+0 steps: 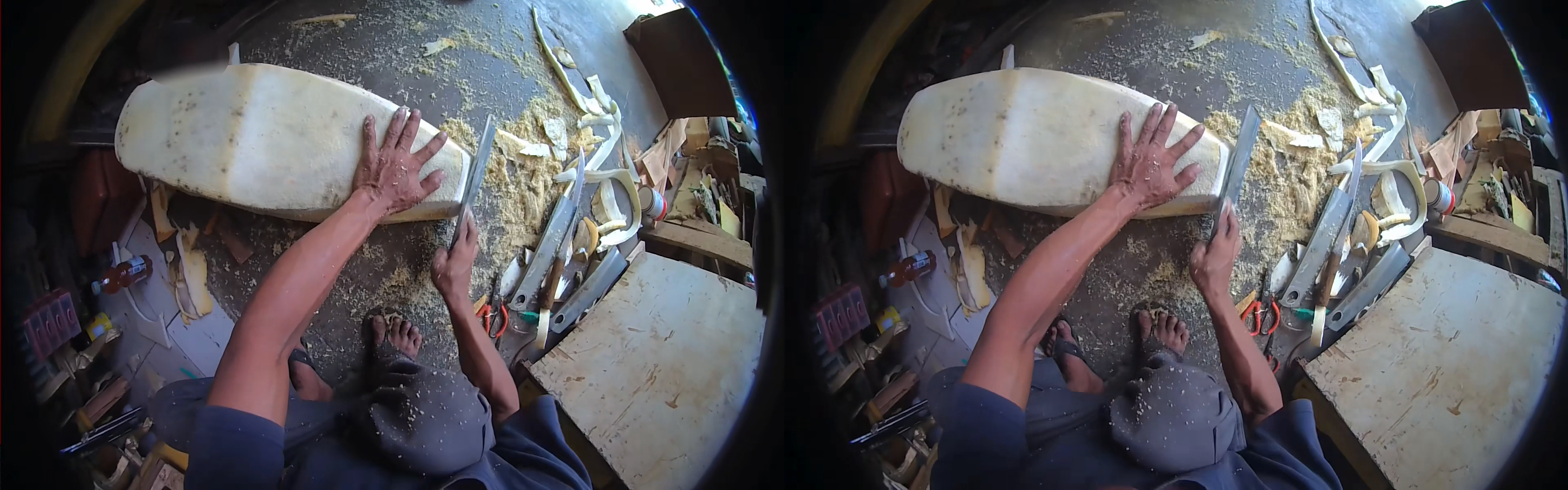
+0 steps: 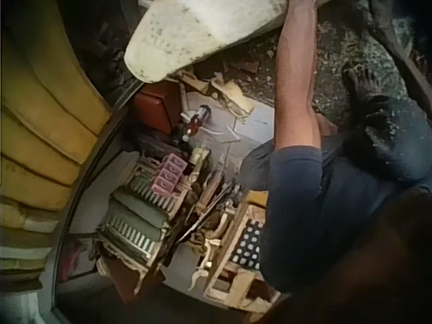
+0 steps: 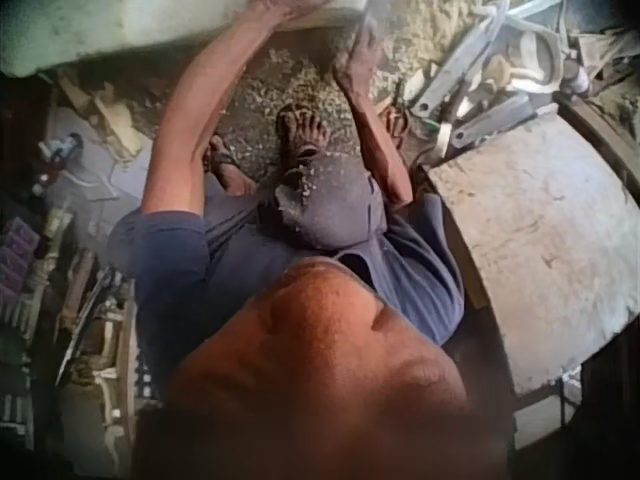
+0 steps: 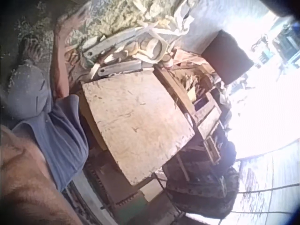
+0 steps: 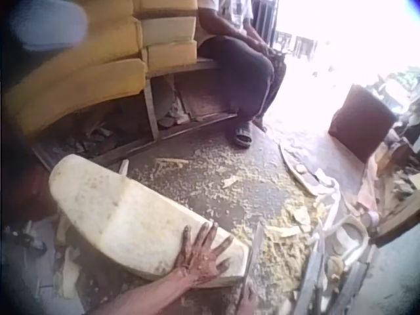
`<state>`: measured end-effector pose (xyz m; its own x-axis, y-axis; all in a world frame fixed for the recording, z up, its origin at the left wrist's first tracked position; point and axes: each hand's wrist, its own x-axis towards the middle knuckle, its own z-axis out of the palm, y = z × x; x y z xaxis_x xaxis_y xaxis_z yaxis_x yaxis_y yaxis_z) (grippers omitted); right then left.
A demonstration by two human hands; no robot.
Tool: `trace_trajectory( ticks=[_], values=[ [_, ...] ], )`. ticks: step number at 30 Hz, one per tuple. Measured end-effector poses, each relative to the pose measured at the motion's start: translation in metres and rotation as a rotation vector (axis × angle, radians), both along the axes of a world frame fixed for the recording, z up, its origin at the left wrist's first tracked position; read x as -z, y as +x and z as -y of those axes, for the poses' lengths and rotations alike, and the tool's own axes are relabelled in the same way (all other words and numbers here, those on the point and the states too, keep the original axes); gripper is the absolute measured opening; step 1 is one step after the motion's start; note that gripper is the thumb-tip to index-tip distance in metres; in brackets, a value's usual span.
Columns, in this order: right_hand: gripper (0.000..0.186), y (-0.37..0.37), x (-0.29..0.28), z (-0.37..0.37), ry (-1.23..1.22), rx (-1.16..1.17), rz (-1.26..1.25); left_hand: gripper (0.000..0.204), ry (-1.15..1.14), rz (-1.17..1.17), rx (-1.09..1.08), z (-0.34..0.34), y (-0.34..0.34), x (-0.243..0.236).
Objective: The person uses a hand plane to shave and smooth the surface of a large white foam surfboard blank. They repeatedly draw the plane along the board's length and edges, removing thin shavings of foam to refine the shape. The person occasionally pauses to wipe away debris and inspect the surface before continuing.
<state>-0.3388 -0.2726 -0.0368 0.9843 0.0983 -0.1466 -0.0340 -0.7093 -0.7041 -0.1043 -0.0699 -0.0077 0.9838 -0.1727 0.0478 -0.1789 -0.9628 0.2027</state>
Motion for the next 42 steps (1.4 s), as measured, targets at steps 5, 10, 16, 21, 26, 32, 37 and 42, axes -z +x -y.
trace_trajectory(
  ticks=[5, 10, 16, 21, 26, 32, 37, 42],
  values=[
    [0.078, 0.054, 0.002, -0.007, 0.047, -0.018, 0.095, 0.070, 0.016, -0.010, 0.007, -0.007, 0.012, 0.000],
    [0.079, 0.085, -0.001, -0.004, 0.052, -0.044, 0.144, 0.069, -0.006, 0.001, 0.068, -0.016, -0.003, 0.003],
    [0.084, 0.143, -0.007, 0.006, 0.059, -0.105, 0.119, 0.071, 0.055, 0.022, 0.202, -0.032, -0.002, 0.001],
    [0.087, 0.024, -0.004, -0.006, 0.139, -0.105, 0.043, 0.071, 0.039, -0.078, 0.277, -0.057, -0.008, -0.001],
    [0.084, 0.135, -0.008, -0.009, 0.111, -0.082, 0.113, 0.069, 0.078, -0.018, 0.319, -0.056, 0.005, -0.012],
    [0.078, 0.027, -0.012, -0.006, 0.095, -0.118, 0.049, 0.071, 0.056, -0.052, 0.300, -0.059, -0.006, -0.009],
    [0.085, 0.093, 0.003, -0.012, 0.093, -0.120, 0.145, 0.072, 0.069, -0.059, 0.311, -0.062, -0.017, -0.008],
    [0.085, 0.061, 0.010, -0.015, 0.084, -0.105, 0.062, 0.071, 0.052, -0.047, 0.273, -0.069, -0.018, -0.003]
  ],
)
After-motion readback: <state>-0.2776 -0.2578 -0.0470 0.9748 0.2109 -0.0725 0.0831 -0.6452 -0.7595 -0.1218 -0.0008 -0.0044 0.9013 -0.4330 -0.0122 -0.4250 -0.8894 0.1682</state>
